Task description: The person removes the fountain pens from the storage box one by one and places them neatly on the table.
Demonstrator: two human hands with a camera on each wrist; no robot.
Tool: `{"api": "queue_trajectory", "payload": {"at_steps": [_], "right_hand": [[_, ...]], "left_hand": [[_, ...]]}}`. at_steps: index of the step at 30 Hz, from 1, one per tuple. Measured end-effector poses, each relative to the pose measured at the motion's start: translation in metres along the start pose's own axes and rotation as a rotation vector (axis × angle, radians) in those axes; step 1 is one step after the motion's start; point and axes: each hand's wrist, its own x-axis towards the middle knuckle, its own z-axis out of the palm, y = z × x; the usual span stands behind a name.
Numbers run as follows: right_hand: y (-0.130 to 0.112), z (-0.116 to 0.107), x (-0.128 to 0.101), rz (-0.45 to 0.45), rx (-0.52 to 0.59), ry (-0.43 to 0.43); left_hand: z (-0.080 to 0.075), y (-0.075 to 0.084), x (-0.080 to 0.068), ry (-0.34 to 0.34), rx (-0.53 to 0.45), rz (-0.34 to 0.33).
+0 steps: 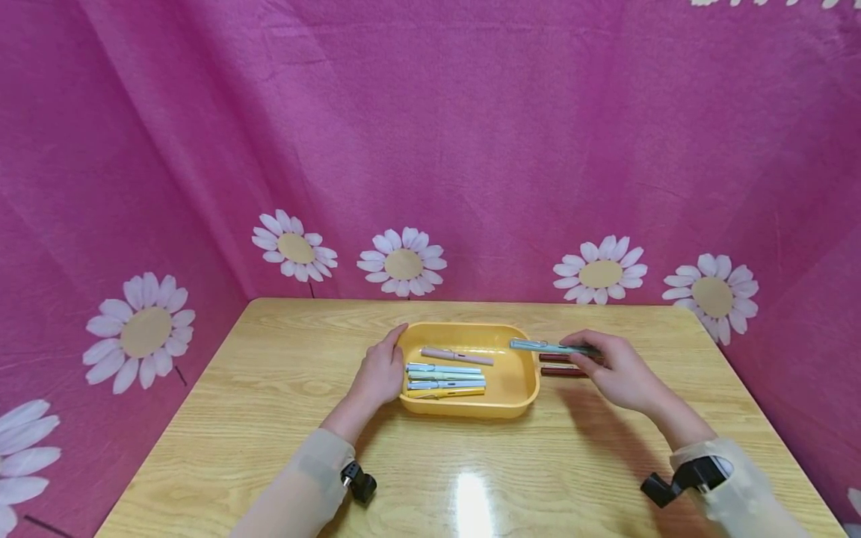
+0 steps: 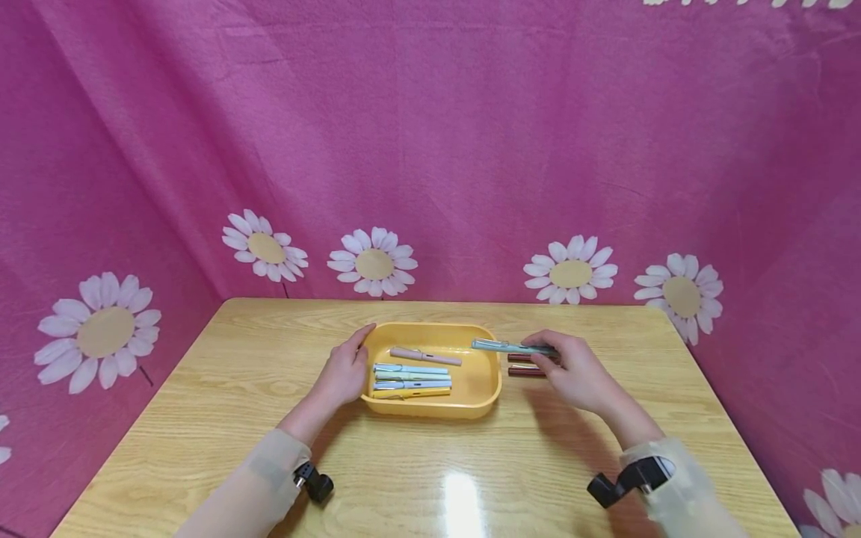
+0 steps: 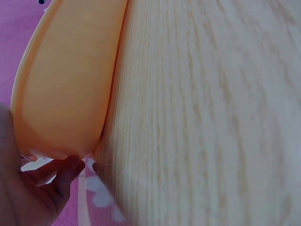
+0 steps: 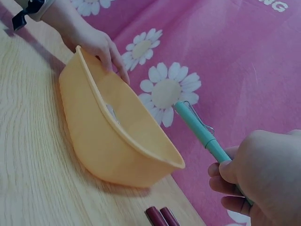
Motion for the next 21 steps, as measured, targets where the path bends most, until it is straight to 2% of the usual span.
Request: {"api": "queue_trajectory", "payload": {"at_steps": [4, 11, 21], "right_hand": [[0.005, -0.004, -0.006, -0.002, 0.007, 0.020], [0.016, -0.007, -0.016, 0.009, -0.048, 0.057], [0.037, -0.011, -0.031, 0.054, -0.061, 0.084]], "left_hand": [[0.000, 0.000, 0.000, 0.001, -0.001, 0.001], [0.000, 0.000, -0.001, 0.001, 0.001, 0.004], [-0.001, 0.001, -0.001, -0.004, 0.001, -0.009]]}}
